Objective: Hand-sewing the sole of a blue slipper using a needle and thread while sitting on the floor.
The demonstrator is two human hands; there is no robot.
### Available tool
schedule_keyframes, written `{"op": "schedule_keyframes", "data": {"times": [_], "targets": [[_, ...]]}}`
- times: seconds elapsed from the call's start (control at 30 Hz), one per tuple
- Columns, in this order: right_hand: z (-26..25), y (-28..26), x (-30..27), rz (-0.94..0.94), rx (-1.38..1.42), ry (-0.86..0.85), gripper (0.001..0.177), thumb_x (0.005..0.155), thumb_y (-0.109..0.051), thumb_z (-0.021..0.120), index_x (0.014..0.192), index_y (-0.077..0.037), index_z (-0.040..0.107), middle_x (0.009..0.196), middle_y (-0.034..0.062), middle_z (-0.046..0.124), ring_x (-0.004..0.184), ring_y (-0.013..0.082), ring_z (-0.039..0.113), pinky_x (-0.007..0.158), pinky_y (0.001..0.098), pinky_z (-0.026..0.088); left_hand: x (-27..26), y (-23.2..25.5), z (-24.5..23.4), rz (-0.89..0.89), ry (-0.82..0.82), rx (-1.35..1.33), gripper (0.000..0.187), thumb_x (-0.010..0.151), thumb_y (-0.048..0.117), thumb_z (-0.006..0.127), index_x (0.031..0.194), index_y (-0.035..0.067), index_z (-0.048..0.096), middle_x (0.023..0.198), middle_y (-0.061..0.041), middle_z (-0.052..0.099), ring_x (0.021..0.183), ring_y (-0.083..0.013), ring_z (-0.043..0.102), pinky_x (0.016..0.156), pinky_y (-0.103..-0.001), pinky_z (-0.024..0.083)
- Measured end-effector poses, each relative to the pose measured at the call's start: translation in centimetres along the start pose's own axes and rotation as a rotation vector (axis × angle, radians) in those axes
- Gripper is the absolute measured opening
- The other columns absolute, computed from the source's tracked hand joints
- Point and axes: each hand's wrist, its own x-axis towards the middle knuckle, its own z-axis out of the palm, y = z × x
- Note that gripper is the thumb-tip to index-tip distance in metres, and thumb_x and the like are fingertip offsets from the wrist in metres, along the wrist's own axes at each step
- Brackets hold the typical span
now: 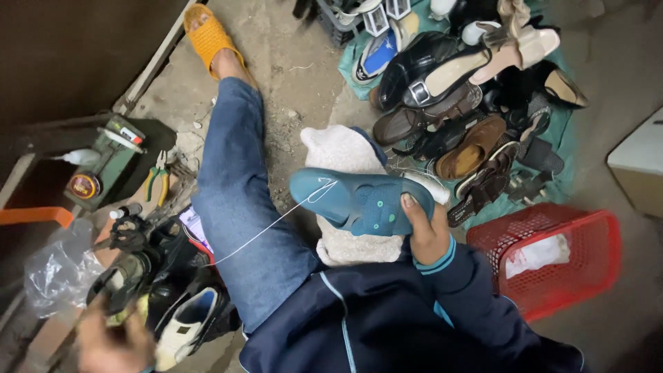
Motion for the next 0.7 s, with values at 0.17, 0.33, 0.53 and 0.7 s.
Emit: {"op": "schedule_keyframes", "data": {"times": [0.17, 0.33, 0.53, 0.7], "targets": [[-1.4, -2.9, 1.5, 0.125, 0.178, -0.141, 0.016, 0.096, -0.009, 0.052, 0.091, 0.001, 0.063, 0.075, 0.0046, 0.063, 0.064, 0.0166, 0.052, 0.064, 0.0284, 0.047, 8.3, 16.1, 9.7, 0.007, -0.169, -0.41, 0.052, 0.082, 0.001, 0.074, 0.132, -0.002, 0.061, 0.125, -0.015, 0.069, 0.069, -0.0194, 0.07, 0.061, -0.028, 0.055], [-2.2, -4.3, 1.4, -0.061, -0.065, -0.153, 0.016, 0.092, -0.009, 0.059, 0.08, 0.0, 0.065, 0.066, 0.0108, 0.063, 0.05, 0.0251, 0.052, 0.053, 0.0363, 0.045, 8.6, 18.1, 14.2, 0.005, -0.441, -0.448, 0.04, 0.082, 0.011, 0.073, 0.121, 0.007, 0.066, 0.098, -0.008, 0.08, 0.07, -0.0246, 0.075, 0.062, -0.033, 0.056], [1.3, -6.8, 0.8, -0.196, -0.152, -0.136, 0.017, 0.088, -0.013, 0.064, 0.092, 0.004, 0.068, 0.085, 0.0194, 0.073, 0.064, 0.0349, 0.067, 0.062, 0.0392, 0.055, 9.6, 17.5, 11.4, -0.359, -0.606, -0.727, 0.02, 0.094, 0.009, 0.064, 0.104, -0.002, 0.077, 0.082, -0.003, 0.074, 0.067, -0.0094, 0.058, 0.063, -0.021, 0.045], [1.9, -9.1, 0.7, -0.399, -0.194, -0.188, 0.036, 0.087, -0.022, 0.071, 0.099, 0.011, 0.067, 0.093, 0.0232, 0.073, 0.076, 0.0358, 0.071, 0.076, 0.0379, 0.057, 8.8, 16.8, 11.0, -0.402, -0.566, -0.799, 0.023, 0.096, 0.006, 0.062, 0.108, -0.008, 0.075, 0.082, -0.005, 0.072, 0.069, -0.0094, 0.057, 0.065, -0.02, 0.046]]}}
